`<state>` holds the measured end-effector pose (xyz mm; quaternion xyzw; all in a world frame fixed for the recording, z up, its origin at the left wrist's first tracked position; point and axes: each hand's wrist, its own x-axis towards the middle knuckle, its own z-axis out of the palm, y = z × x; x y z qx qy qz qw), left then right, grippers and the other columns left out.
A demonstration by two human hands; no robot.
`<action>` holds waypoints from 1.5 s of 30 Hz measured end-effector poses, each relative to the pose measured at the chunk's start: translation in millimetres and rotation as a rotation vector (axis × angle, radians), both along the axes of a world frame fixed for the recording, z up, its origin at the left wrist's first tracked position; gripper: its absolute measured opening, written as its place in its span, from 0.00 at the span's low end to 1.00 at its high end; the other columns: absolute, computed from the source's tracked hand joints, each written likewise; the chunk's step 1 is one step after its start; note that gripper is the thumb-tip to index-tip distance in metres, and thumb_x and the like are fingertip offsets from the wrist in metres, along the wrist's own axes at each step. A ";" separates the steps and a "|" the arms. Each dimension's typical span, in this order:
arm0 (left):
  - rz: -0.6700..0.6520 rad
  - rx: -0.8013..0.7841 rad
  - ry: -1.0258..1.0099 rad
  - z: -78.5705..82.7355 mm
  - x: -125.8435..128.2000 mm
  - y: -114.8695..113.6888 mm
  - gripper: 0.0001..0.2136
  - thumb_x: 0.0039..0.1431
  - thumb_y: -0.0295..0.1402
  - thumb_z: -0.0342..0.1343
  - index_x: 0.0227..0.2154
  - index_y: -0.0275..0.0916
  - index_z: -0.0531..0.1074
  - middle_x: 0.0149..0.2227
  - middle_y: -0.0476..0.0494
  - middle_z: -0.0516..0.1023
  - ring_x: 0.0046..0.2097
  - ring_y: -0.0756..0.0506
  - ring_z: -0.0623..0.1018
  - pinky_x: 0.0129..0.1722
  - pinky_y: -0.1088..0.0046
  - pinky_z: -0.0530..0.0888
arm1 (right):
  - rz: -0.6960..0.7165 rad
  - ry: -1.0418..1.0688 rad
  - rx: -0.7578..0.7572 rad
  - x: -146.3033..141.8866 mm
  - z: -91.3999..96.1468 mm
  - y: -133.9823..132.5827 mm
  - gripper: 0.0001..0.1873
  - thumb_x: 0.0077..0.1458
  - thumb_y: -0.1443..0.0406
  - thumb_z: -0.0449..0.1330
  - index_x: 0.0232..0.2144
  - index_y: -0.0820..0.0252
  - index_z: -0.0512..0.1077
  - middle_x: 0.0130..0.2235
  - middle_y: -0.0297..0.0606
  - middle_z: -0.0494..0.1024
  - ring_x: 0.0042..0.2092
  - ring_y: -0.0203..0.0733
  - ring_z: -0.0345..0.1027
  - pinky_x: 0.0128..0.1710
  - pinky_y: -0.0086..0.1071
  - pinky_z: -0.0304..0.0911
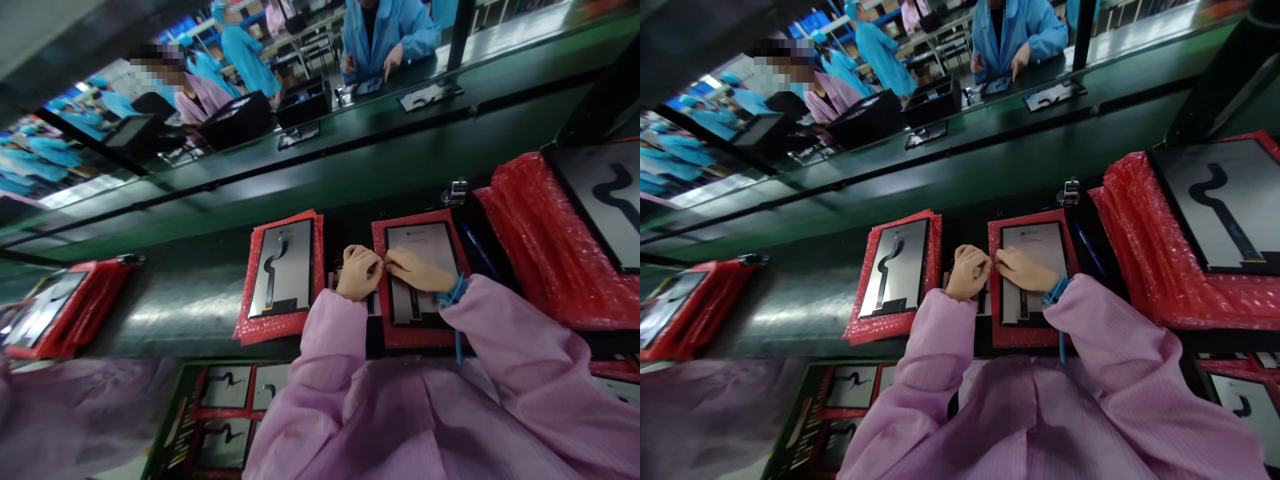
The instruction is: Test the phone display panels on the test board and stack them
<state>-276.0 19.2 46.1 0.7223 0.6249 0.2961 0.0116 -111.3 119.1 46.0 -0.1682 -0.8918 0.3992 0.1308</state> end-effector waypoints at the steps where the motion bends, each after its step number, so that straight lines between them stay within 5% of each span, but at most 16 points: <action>1: 0.000 0.002 0.001 -0.1 0.0 0.0 0.09 0.63 0.29 0.50 0.27 0.41 0.69 0.30 0.48 0.80 0.39 0.45 0.75 0.54 0.60 0.63 | 0.002 -0.004 0.000 0.2 0.0 0.3 0.08 0.62 0.64 0.49 0.30 0.55 0.60 0.34 0.40 0.71 0.39 0.45 0.61 0.46 0.41 0.58; 15: 0.003 0.007 -0.108 -1.2 1.4 1.2 0.09 0.62 0.30 0.51 0.25 0.42 0.69 0.28 0.49 0.78 0.38 0.44 0.74 0.54 0.58 0.64 | 0.014 0.012 -0.082 0.9 2.3 3.8 0.10 0.64 0.61 0.49 0.32 0.57 0.64 0.36 0.41 0.73 0.41 0.44 0.63 0.49 0.41 0.59; 22: 0.329 0.116 -0.483 -7.1 0.2 4.7 0.14 0.68 0.37 0.45 0.27 0.42 0.68 0.31 0.45 0.75 0.38 0.44 0.74 0.45 0.64 0.71 | 0.006 0.032 -0.200 15.6 13.2 18.7 0.15 0.65 0.57 0.49 0.35 0.59 0.71 0.39 0.40 0.78 0.42 0.43 0.70 0.46 0.37 0.65; 24: 0.493 0.266 -0.607 -6.5 -0.5 3.1 0.17 0.71 0.41 0.39 0.38 0.42 0.71 0.43 0.41 0.76 0.48 0.44 0.74 0.50 0.65 0.71 | -0.138 0.074 -0.176 20.8 13.7 27.2 0.19 0.67 0.56 0.46 0.38 0.59 0.73 0.41 0.41 0.79 0.43 0.43 0.71 0.47 0.37 0.66; 27: 0.677 0.506 -0.657 -1.3 8.9 -7.6 0.20 0.73 0.45 0.37 0.58 0.43 0.62 0.62 0.37 0.64 0.63 0.43 0.66 0.64 0.62 0.62 | -0.558 0.132 -0.012 29.8 8.2 46.0 0.18 0.65 0.58 0.49 0.44 0.62 0.73 0.47 0.49 0.77 0.49 0.51 0.68 0.55 0.47 0.63; 31: 0.466 0.399 -0.348 -2.0 48.2 -37.4 0.23 0.70 0.42 0.48 0.64 0.43 0.57 0.66 0.32 0.57 0.69 0.38 0.59 0.69 0.53 0.56 | -0.890 0.069 0.214 42.6 -7.6 72.2 0.19 0.62 0.63 0.51 0.51 0.67 0.72 0.51 0.61 0.70 0.56 0.64 0.58 0.58 0.62 0.54; 35: 0.149 0.061 -0.044 -22.9 92.0 -64.5 0.32 0.64 0.42 0.56 0.68 0.42 0.54 0.72 0.28 0.46 0.74 0.28 0.45 0.67 0.41 0.58 | -0.950 -0.009 0.318 47.4 -20.6 85.2 0.13 0.62 0.64 0.53 0.40 0.62 0.76 0.44 0.55 0.71 0.52 0.60 0.60 0.54 0.58 0.60; 41: 0.163 -0.010 0.099 -43.2 107.4 -73.2 0.36 0.65 0.43 0.56 0.71 0.39 0.50 0.75 0.28 0.39 0.75 0.25 0.36 0.68 0.34 0.51 | -0.997 -0.030 0.291 44.1 -24.5 89.1 0.13 0.61 0.63 0.56 0.43 0.65 0.74 0.47 0.57 0.69 0.54 0.63 0.57 0.53 0.59 0.59; 45: 0.172 -0.018 0.102 -43.4 106.4 -73.2 0.38 0.65 0.43 0.56 0.72 0.41 0.45 0.75 0.28 0.38 0.75 0.26 0.35 0.68 0.33 0.51 | -0.990 -0.019 0.262 44.2 -19.8 91.0 0.09 0.62 0.64 0.54 0.36 0.63 0.73 0.45 0.55 0.69 0.55 0.63 0.58 0.53 0.58 0.59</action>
